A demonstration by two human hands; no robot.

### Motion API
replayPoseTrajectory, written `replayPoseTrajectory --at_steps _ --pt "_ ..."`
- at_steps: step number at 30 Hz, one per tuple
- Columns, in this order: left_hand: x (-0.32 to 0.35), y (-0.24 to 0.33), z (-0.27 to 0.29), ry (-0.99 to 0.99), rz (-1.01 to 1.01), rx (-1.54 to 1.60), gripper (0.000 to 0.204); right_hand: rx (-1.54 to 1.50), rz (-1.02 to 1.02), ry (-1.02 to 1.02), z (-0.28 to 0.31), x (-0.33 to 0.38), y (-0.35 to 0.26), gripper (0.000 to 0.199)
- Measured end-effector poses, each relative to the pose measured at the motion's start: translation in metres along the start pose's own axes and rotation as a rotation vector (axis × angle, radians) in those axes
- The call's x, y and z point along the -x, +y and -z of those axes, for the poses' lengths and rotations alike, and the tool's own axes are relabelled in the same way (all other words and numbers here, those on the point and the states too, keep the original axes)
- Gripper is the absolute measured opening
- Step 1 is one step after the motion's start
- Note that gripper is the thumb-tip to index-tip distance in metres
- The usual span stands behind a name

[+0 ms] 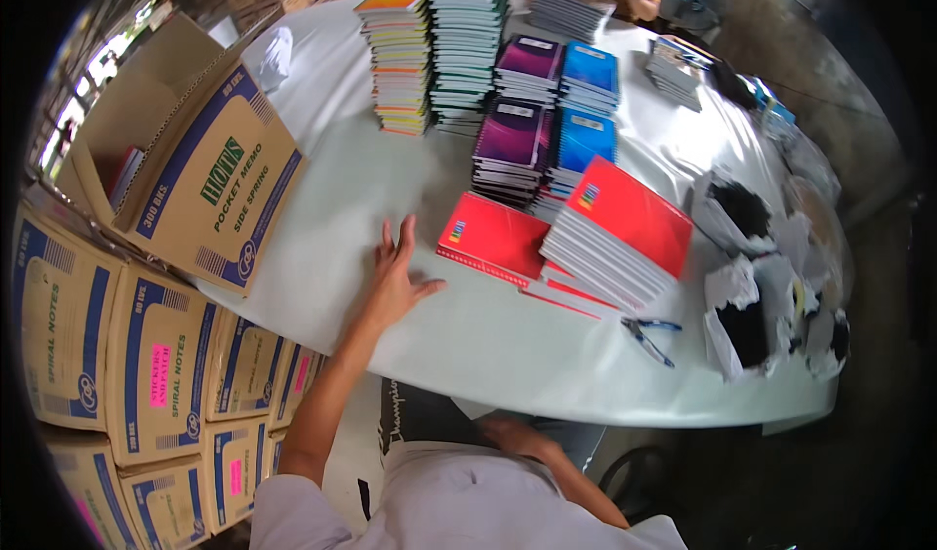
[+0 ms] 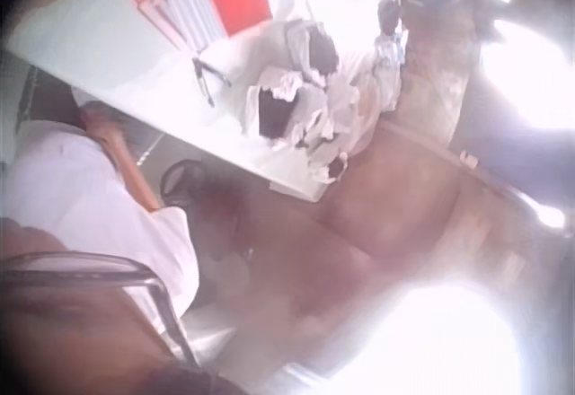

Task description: The person assembles spiral notebooks by picking up a stack of paper, inserting a plastic spiral into the pre-punched holes by hand, and then placing the finished notebook aside.

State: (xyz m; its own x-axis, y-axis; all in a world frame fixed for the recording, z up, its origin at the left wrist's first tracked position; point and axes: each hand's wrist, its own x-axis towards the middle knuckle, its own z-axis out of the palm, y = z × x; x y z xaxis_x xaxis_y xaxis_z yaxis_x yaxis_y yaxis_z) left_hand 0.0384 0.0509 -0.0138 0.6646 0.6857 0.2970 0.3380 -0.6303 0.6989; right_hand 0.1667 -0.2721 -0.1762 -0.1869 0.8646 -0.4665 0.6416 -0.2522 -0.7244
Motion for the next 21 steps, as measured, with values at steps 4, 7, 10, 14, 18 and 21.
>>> replayPoseTrajectory --at_steps 4,7,10,14,18,21 --pt "-0.004 -0.017 0.012 -0.181 -0.072 -0.386 0.083 -0.598 0.395 0.324 0.083 0.125 -0.133 0.015" --pt "-0.008 -0.019 -0.006 -0.124 -0.127 -0.445 0.058 -0.074 0.113 1.142 0.116 0.108 -0.134 0.011" --pt "-0.004 -0.029 0.000 -0.121 -0.082 -0.389 0.050 0.409 -0.141 1.421 0.133 0.041 -0.088 0.018" --pt "-0.013 -0.018 -0.003 -0.149 -0.025 -0.433 0.043 0.499 -0.244 1.557 0.150 0.024 -0.077 0.022" --pt "0.004 -0.001 -0.013 -0.122 -0.050 -0.370 0.043 0.497 -0.241 1.529 0.162 0.027 -0.052 0.023" --pt "0.009 0.020 -0.027 -0.093 -0.045 -0.366 0.044 0.545 -0.136 1.593 0.178 0.038 -0.036 0.022"
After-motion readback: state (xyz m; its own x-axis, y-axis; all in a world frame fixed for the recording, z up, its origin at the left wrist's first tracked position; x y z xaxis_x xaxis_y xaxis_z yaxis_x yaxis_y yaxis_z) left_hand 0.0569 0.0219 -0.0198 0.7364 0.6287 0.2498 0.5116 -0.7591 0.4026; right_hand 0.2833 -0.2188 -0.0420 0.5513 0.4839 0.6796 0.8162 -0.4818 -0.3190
